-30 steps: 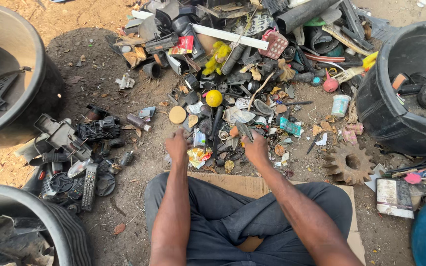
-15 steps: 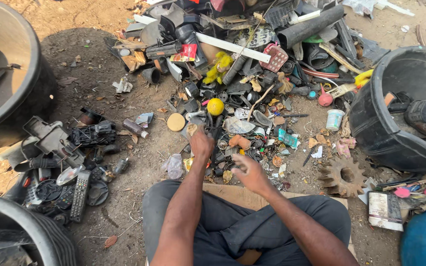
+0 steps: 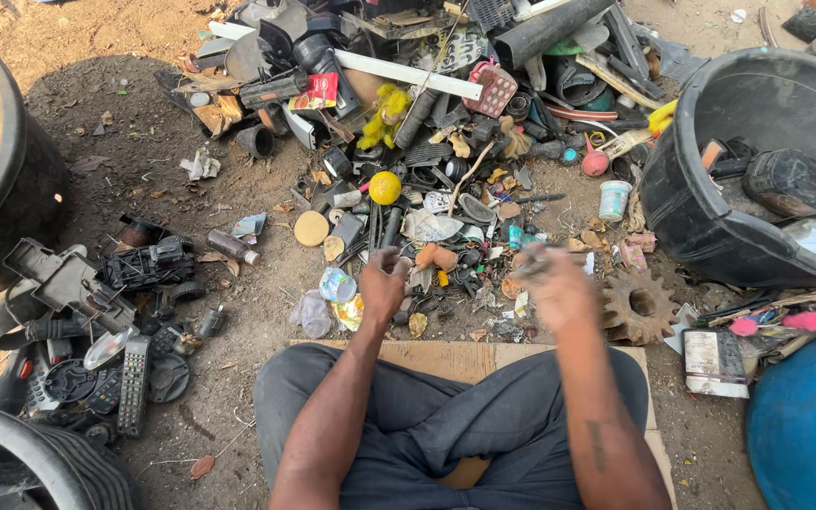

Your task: The person sits on a cardboard sheet and sorts through a pile of electronic waste and debris. They pick up various items such as plastic pieces, wires, and small components, inspect them, and place them into a nearby black bucket. The person handles items one at a time, occasionally moving debris aside to reach other objects.

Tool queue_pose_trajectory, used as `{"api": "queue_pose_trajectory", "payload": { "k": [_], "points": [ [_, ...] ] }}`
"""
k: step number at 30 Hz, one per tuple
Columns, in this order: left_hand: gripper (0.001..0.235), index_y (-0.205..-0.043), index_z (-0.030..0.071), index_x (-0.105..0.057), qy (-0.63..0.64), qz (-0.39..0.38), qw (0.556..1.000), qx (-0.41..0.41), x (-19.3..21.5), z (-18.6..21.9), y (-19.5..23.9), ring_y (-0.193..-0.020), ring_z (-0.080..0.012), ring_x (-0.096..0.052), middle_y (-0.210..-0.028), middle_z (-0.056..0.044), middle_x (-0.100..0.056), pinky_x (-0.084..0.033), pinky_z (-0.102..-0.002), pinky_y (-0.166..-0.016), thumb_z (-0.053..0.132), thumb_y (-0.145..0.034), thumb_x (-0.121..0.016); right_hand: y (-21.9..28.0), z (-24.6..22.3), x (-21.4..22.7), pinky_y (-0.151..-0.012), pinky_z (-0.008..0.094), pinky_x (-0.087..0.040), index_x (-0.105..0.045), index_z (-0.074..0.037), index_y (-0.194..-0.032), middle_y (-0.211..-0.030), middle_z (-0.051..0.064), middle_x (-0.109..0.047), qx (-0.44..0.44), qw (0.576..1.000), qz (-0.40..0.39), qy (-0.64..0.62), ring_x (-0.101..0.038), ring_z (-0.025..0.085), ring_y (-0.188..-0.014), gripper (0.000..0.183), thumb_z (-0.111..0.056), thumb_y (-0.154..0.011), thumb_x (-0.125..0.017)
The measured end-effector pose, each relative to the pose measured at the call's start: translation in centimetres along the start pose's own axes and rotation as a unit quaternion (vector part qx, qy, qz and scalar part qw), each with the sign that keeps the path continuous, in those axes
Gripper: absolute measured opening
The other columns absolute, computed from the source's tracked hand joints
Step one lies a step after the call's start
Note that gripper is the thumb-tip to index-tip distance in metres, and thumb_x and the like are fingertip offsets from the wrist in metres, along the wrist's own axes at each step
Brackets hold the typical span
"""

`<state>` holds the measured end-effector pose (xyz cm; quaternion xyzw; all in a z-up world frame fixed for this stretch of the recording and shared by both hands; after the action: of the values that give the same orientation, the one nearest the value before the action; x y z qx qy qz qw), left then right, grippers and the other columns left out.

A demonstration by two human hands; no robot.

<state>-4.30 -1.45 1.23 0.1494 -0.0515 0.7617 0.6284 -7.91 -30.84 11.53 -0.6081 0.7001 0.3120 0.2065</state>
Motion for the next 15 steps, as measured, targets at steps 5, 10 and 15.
{"api": "queue_pose_trajectory", "payload": {
  "k": [5, 10, 15],
  "points": [
    [0.037, -0.116, 0.004, -0.070, -0.219, -0.001, 0.961, -0.170, -3.0, -1.6, -1.3, -0.095, -0.0406, -0.068, -0.106, -0.022, -0.072, -0.054, -0.049, -0.084, 0.023, -0.085, -0.070, 4.3, -11.0, 3.9, -0.090, 0.045, -0.058, -0.059, -0.012, -0.138, -0.125, 0.017, -0.068, 0.267, 0.953, 0.032, -0.138, -0.067, 0.029, -0.105, 0.073, -0.069, -0.092, -0.053],
    [0.017, -0.102, 0.005, -0.068, -0.257, -0.048, 0.934, -0.241, -6.4, -3.2, -2.3, -0.091, -0.0409, -0.067, -0.097, -0.020, -0.070, -0.054, -0.051, -0.084, 0.016, -0.098, -0.056, -2.1, 1.8, 2.9, -0.075, 0.035, -0.059, -0.054, -0.005, -0.146, -0.113, 0.016, -0.074, -0.062, 0.920, 0.057, 0.383, -0.073, 0.023, -0.088, 0.065, -0.036, -0.090, -0.067],
    [0.016, -0.100, 0.005, -0.068, -0.198, -0.050, 0.943, -0.261, -4.8, -4.1, -1.2, -0.091, -0.0408, -0.068, -0.097, -0.020, -0.071, -0.056, -0.049, -0.082, 0.014, -0.096, -0.055, -5.7, 13.0, 1.9, -0.099, 0.048, -0.047, -0.045, -0.003, -0.146, -0.135, 0.028, -0.058, 0.116, 0.643, -0.111, 0.748, -0.058, 0.043, -0.122, 0.079, -0.028, -0.083, -0.084]
  ]
}}
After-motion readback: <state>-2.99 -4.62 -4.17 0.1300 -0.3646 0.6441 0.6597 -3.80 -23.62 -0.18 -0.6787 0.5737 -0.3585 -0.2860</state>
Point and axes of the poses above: each hand's wrist, its own y-axis away from the middle knuckle, its own x-axis out of the back of the hand, z = x × y, the point moved 1 cm from there along -y, towards the middle knuckle
